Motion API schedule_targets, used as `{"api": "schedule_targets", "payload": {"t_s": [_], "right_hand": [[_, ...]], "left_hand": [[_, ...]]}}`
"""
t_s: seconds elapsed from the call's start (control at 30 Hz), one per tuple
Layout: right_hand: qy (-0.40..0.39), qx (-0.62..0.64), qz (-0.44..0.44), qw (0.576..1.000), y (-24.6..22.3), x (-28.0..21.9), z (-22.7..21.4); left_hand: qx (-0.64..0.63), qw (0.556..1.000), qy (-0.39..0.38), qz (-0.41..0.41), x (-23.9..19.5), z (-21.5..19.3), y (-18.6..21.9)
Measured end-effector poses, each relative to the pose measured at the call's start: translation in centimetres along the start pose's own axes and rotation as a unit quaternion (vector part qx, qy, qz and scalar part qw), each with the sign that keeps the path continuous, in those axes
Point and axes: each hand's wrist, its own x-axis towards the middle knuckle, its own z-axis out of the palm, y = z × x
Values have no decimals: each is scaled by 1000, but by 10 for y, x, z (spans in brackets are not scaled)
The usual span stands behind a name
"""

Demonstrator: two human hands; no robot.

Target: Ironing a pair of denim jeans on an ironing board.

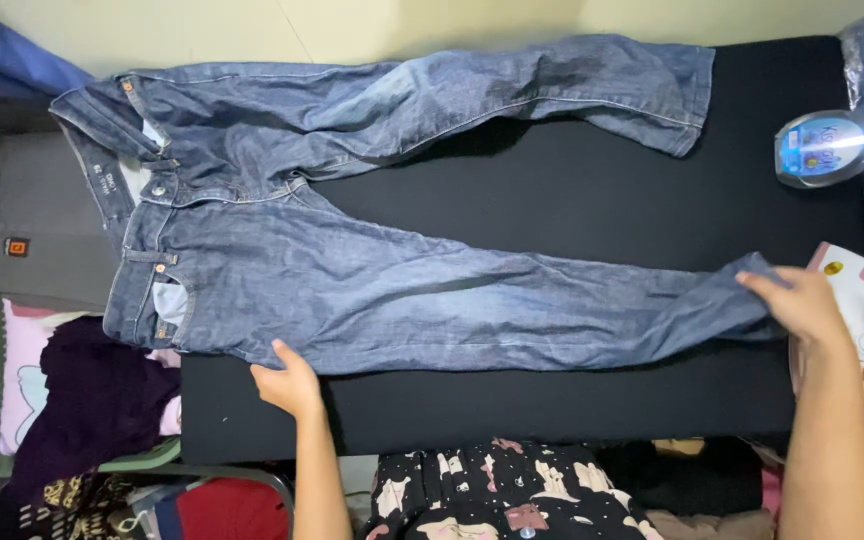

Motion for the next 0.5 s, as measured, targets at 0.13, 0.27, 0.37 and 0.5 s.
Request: {"api": "schedule_targets", "payload": {"t_s": [0.13,0.27,0.37,0.5], "right_hand": [[18,76,-173,982,-45,11,-35],[82,302,23,949,-53,1,-70],[161,-26,-144,976,125,106,-57],[3,-249,-100,963,111,22,-27]], "left_hand": [[-165,974,-18,-155,41,0,4],[-365,914,-28,-177,48,-24,31],[-345,905,-62,-242,32,-22,23],[-208,942,-79,-253,8,-9,-8]]}}
